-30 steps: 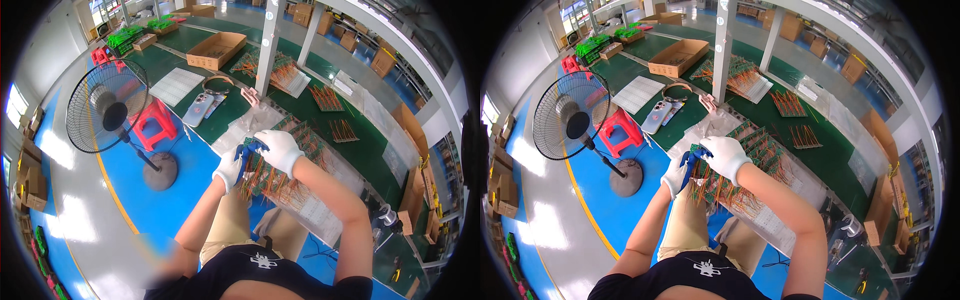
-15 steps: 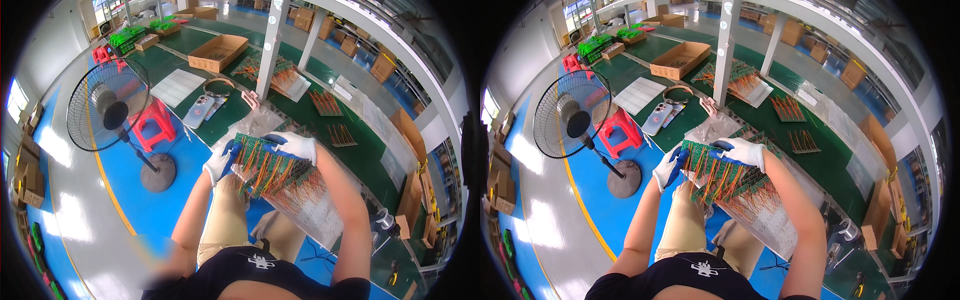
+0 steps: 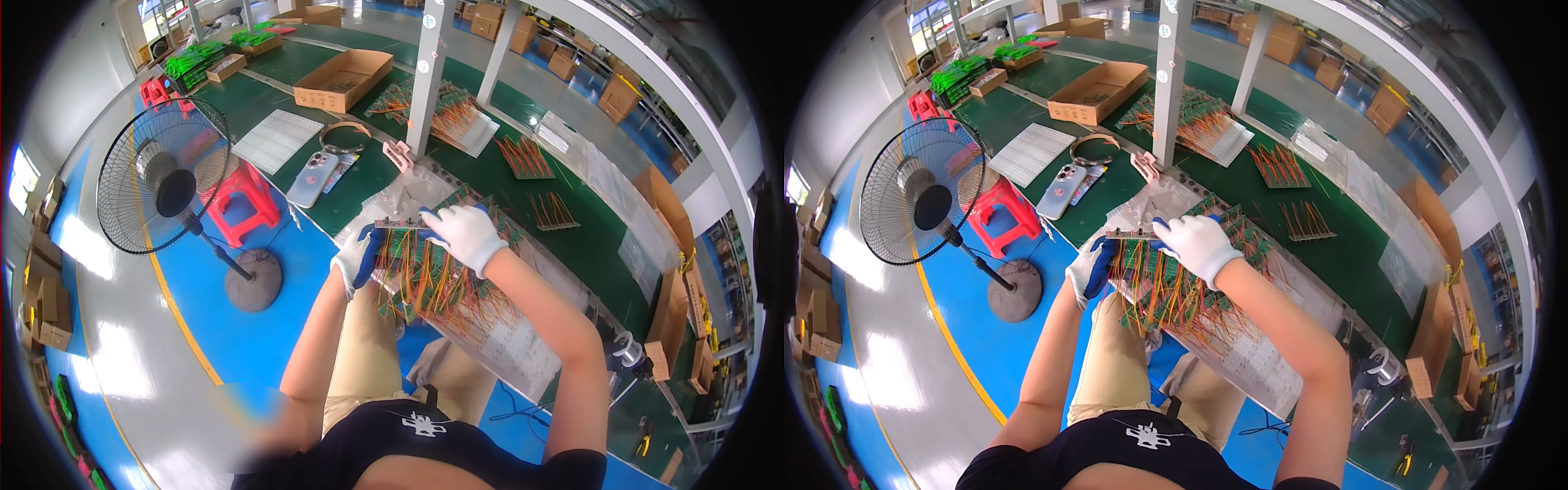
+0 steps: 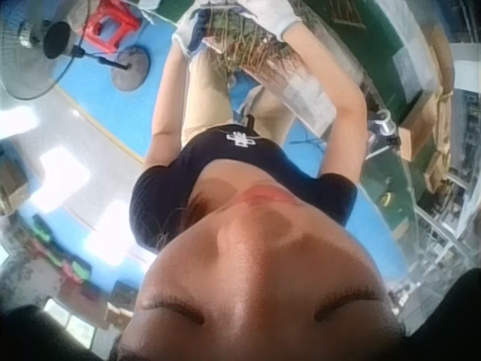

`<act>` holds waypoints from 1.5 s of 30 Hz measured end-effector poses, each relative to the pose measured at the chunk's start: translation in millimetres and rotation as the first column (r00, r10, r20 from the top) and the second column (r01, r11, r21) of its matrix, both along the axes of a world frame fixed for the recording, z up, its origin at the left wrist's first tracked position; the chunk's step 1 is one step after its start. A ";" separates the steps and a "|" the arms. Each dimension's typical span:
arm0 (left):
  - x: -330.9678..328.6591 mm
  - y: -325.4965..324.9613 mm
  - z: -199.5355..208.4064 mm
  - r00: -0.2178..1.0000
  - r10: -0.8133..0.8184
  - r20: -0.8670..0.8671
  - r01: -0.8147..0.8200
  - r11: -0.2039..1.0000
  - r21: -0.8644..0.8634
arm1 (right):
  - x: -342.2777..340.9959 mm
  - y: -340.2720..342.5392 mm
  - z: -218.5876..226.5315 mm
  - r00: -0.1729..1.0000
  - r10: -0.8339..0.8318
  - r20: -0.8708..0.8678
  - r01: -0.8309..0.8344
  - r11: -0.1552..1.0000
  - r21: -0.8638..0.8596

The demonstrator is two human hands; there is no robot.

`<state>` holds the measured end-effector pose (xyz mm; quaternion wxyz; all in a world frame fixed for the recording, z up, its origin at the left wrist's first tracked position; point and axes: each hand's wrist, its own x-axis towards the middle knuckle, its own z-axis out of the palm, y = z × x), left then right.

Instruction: Soldering wires onto LED circuit boards at a factory workstation.

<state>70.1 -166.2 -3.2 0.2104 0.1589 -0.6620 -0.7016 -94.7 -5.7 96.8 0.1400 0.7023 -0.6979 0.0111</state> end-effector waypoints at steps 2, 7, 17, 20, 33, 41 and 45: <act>10.3 -1.2 6.1 0.996 -0.023 0.087 0.022 1.000 0.020 | -16.3 -2.4 2.1 0.968 0.065 0.243 0.019 0.944 -0.329; 26.5 -3.2 14.1 0.975 0.214 -0.062 -0.208 0.975 0.082 | -165.5 25.3 -62.6 -0.011 0.180 0.984 0.664 0.736 -0.127; 69.2 3.2 43.5 0.974 0.207 -0.095 -0.227 0.922 -0.314 | -273.4 86.8 -91.4 0.146 -0.935 0.324 0.935 0.237 0.264; 48.3 12.5 64.1 0.998 0.052 -0.047 -0.061 0.975 -0.216 | -188.0 69.7 -17.5 0.473 -0.724 0.502 0.747 0.632 0.207; 16.8 61.8 65.7 0.994 -0.047 -0.100 0.038 0.995 -0.092 | 30.9 28.8 5.8 0.720 0.042 0.693 0.124 0.974 -0.188; 22.4 66.4 71.4 0.993 -0.119 0.026 0.121 0.985 -0.122 | 33.3 29.5 9.0 0.677 0.101 0.729 0.033 0.985 -0.167; 26.2 73.6 70.1 0.987 -0.161 -0.018 0.161 0.987 0.006 | 28.1 29.3 11.0 0.694 0.048 0.718 -0.063 0.998 -0.006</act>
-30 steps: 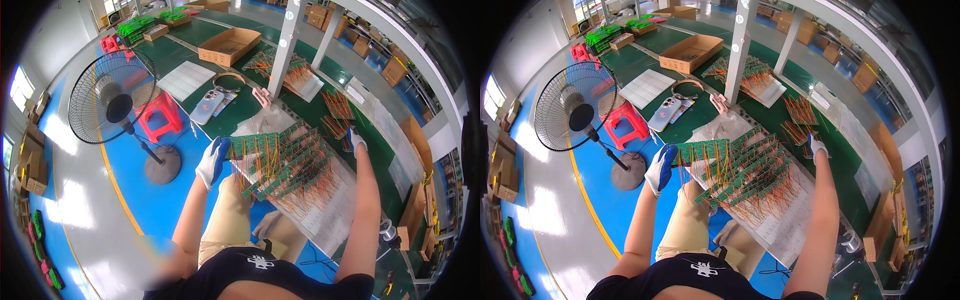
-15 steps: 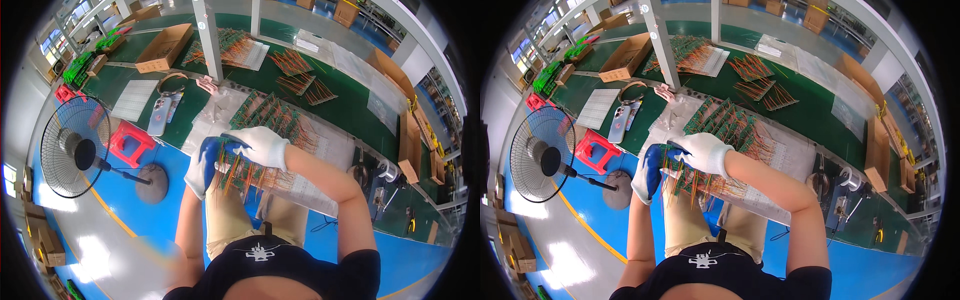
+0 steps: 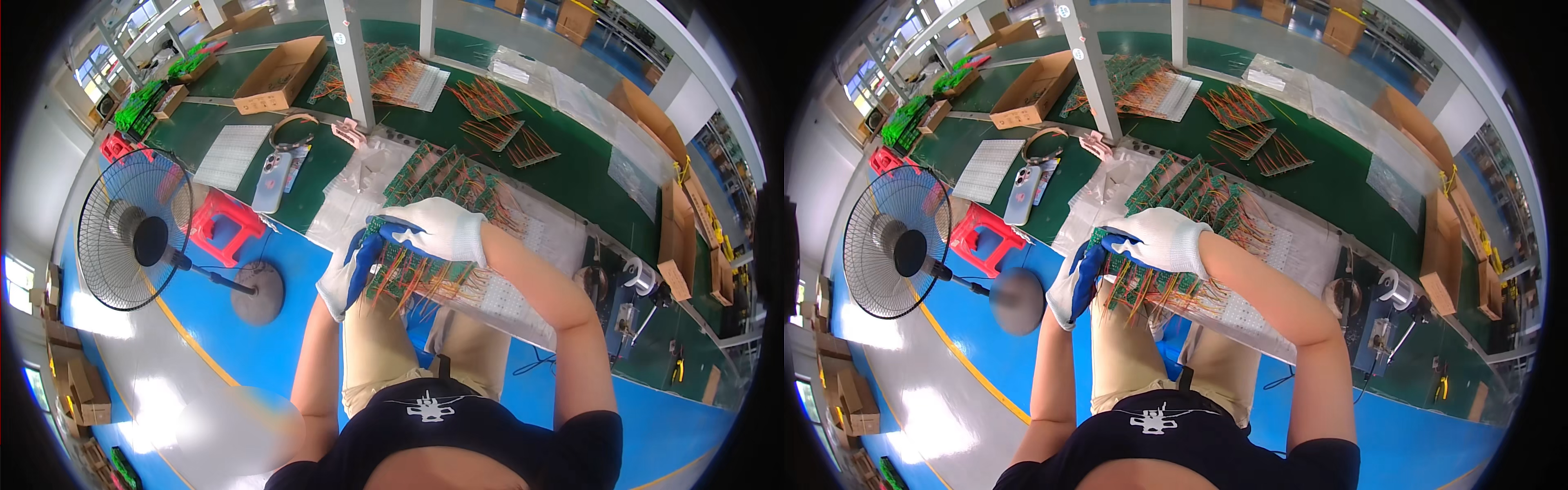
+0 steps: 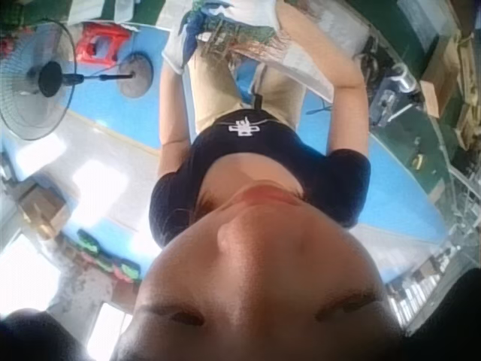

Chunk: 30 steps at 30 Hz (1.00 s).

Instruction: Soldering wires onto LED circuit boards at a factory workstation.

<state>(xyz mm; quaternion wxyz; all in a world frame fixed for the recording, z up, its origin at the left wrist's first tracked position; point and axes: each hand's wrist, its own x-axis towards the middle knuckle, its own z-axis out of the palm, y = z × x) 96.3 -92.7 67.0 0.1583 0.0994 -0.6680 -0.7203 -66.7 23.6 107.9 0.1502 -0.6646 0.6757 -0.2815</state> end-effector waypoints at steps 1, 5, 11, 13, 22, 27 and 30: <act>-1.8 4.5 4.4 1.000 -0.007 -0.014 0.008 0.997 0.075 | -2.1 2.0 -4.3 1.000 -0.003 0.000 0.003 1.000 -0.001; 0.8 7.8 5.0 0.998 0.039 -0.053 -0.043 0.996 -0.079 | -2.9 7.1 -3.5 0.979 0.047 0.199 -0.028 0.995 -0.100; 1.1 5.4 11.7 0.999 -0.008 0.035 0.009 0.999 -0.043 | -3.1 10.4 3.4 0.953 0.005 0.304 -0.018 0.999 0.038; -3.8 -1.0 -1.2 0.994 -0.094 0.048 0.096 0.995 -0.041 | -4.3 9.7 3.7 0.985 0.016 0.174 -0.021 0.999 0.028; -13.4 12.1 -12.5 0.982 0.131 0.138 -0.137 0.990 0.039 | 5.8 -3.4 -4.7 0.961 -0.204 -0.188 0.209 0.978 0.006; -23.3 2.1 -35.3 0.975 0.186 0.121 -0.193 0.979 0.056 | 12.0 -16.2 1.7 0.914 -0.201 -0.351 0.238 0.969 0.064; -23.4 0.9 -34.0 0.980 0.194 0.052 -0.197 0.979 0.056 | 14.7 -20.8 -1.4 0.881 -0.203 -0.427 0.230 0.973 0.012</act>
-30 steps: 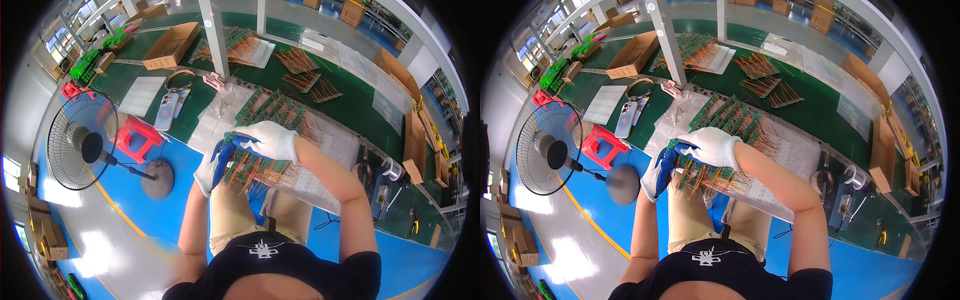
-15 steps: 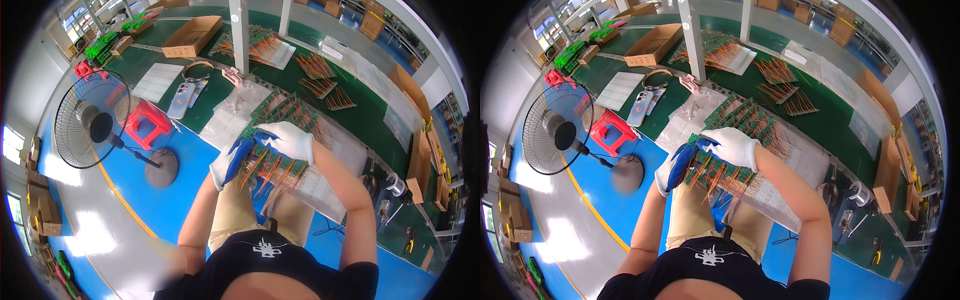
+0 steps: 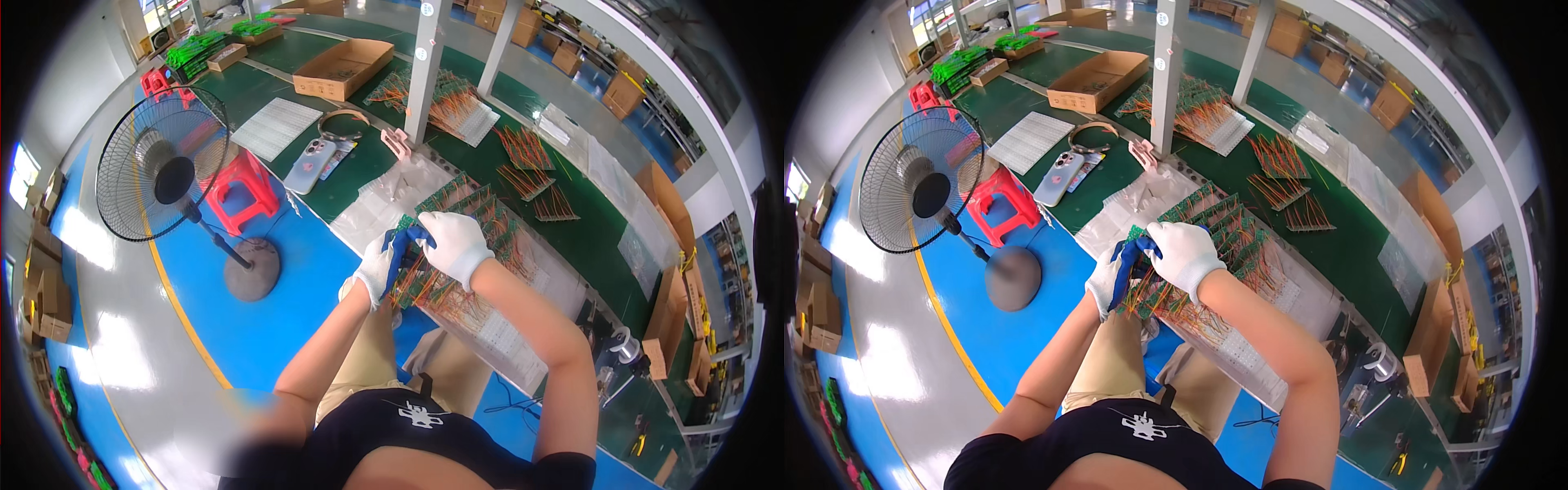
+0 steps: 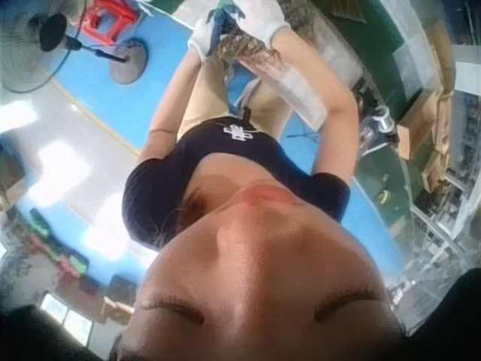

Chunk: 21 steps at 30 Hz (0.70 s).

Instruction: Soldering wires onto LED circuit boards at a factory workstation.

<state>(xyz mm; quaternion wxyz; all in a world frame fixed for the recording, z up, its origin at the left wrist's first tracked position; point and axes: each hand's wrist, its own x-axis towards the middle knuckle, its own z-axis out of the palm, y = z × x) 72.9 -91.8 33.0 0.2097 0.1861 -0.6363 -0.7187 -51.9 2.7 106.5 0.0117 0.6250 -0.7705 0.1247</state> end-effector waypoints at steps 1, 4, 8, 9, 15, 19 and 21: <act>0.4 0.2 3.1 1.000 -0.003 -0.025 0.002 1.000 -0.019 | 0.7 -1.7 -0.9 0.999 -0.001 -0.038 0.000 1.000 -0.016; 0.9 -1.3 -7.9 1.000 0.015 0.020 -0.015 0.999 -0.035 | -2.4 1.2 -8.7 0.999 0.029 0.015 -0.029 0.999 -0.033; 9.8 -14.1 -10.6 0.993 -0.116 0.030 0.119 0.988 -0.102 | -27.1 1.5 -16.0 0.794 0.105 0.599 -0.094 0.994 -0.050; 14.3 -14.7 -10.3 0.988 -0.155 -0.011 0.153 0.981 -0.121 | -25.4 -0.5 -12.9 0.686 0.125 0.717 -0.094 0.992 -0.083; 16.9 -20.0 6.5 0.980 -0.168 0.109 0.194 0.931 -0.309 | -18.2 -6.4 -10.7 0.843 0.152 0.515 -0.143 0.988 -0.058; 10.9 -10.3 7.3 0.983 -0.070 0.169 0.097 0.982 -0.159 | -4.7 -8.9 -6.8 0.952 -0.025 0.304 0.012 0.999 0.044; 7.9 -9.8 -1.3 0.989 -0.029 0.142 0.055 0.982 -0.182 | 0.6 -10.5 -7.1 0.969 -0.018 0.245 0.010 0.999 0.031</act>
